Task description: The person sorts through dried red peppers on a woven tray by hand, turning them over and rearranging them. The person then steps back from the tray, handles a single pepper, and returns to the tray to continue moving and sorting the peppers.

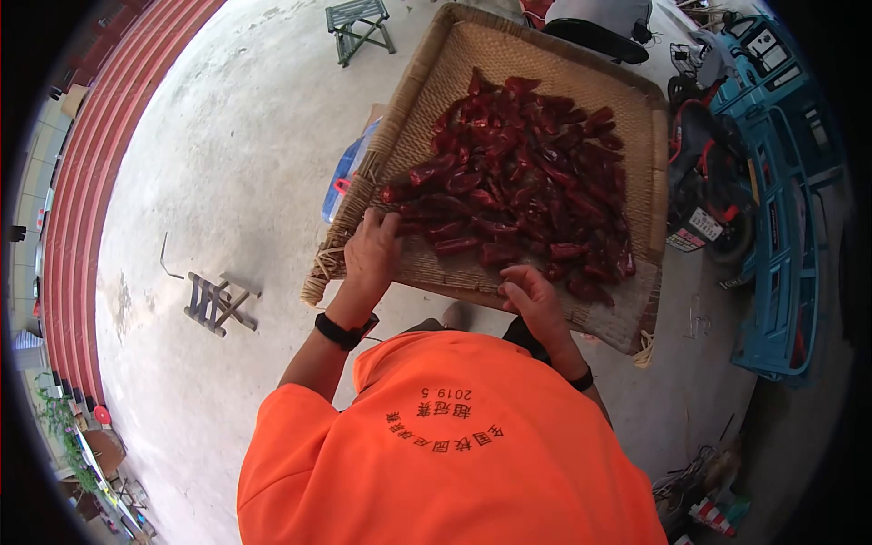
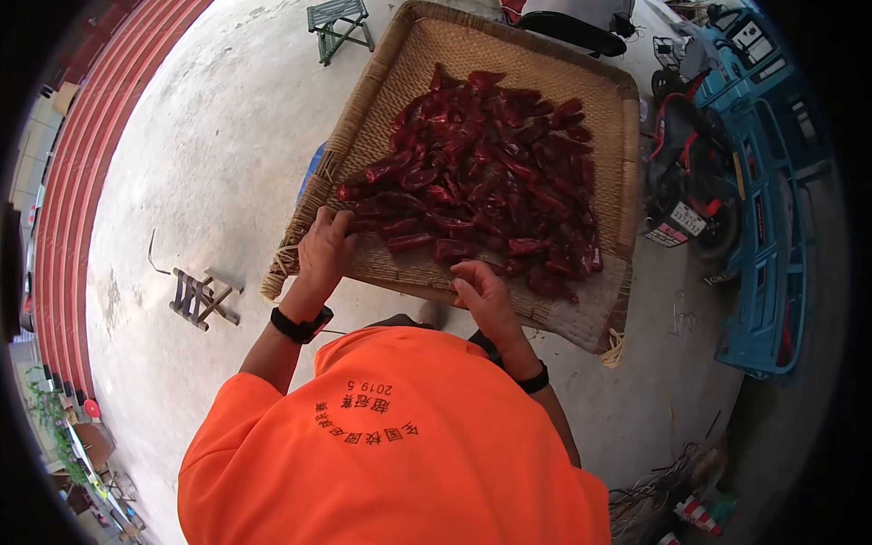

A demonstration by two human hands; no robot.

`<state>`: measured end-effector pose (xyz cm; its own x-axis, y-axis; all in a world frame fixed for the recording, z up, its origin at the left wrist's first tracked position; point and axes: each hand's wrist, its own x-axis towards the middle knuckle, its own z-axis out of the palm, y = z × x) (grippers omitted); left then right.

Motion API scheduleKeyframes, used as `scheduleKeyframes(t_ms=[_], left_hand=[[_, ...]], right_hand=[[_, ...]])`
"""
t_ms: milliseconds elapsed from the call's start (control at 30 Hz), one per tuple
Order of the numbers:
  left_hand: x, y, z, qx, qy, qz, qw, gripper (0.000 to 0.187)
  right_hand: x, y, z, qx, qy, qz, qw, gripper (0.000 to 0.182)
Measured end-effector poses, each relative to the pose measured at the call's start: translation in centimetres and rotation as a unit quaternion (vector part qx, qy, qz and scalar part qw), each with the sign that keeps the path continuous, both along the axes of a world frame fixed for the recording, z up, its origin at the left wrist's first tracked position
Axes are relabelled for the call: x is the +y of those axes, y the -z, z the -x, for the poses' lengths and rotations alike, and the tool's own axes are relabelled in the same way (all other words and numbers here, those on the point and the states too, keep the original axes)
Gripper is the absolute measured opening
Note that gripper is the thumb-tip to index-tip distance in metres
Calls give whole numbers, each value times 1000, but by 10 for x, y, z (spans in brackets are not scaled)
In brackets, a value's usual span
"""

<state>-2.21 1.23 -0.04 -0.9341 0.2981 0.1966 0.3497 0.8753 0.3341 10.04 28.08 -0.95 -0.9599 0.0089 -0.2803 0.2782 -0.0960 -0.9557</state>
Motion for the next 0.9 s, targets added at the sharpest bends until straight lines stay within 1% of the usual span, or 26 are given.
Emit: scheduleKeyframes(t_ms=[133,233,333,433,533,633,733,833,900], left_hand=[[3,-14,2,-28,-31,-20,999,33],[0,-15,14,-20,-23,-7,1000,32],[5,-21,29,-5,-23,-16,1000,29],[5,-7,51,27,-14,-5,1000,25],[5,2,64,-24,18,32,999,32],[9,2,73,-72,10,95,993,35],[11,-6,63,-26,1,73,997,20],[6,-21,52,28,8,54,998,25],[0,-28,46,17,-10,40,999,30]], right_hand=[[2,2,0,-17,-1,7,1000,19],[1,0,-1,-19,5,1,1000,18],[4,3,-5,-19,1,-3,1000,18],[7,3,-11,-14,6,2,1000,17],[9,2,-15,-7,20,2,1000,17],[10,-2,-18,-7,28,4,1000,17],[11,0,-19,-5,31,-1,1000,17],[12,1,-21,-2,30,-5,1000,17],[11,5,-20,2,25,-9,1000,17]])
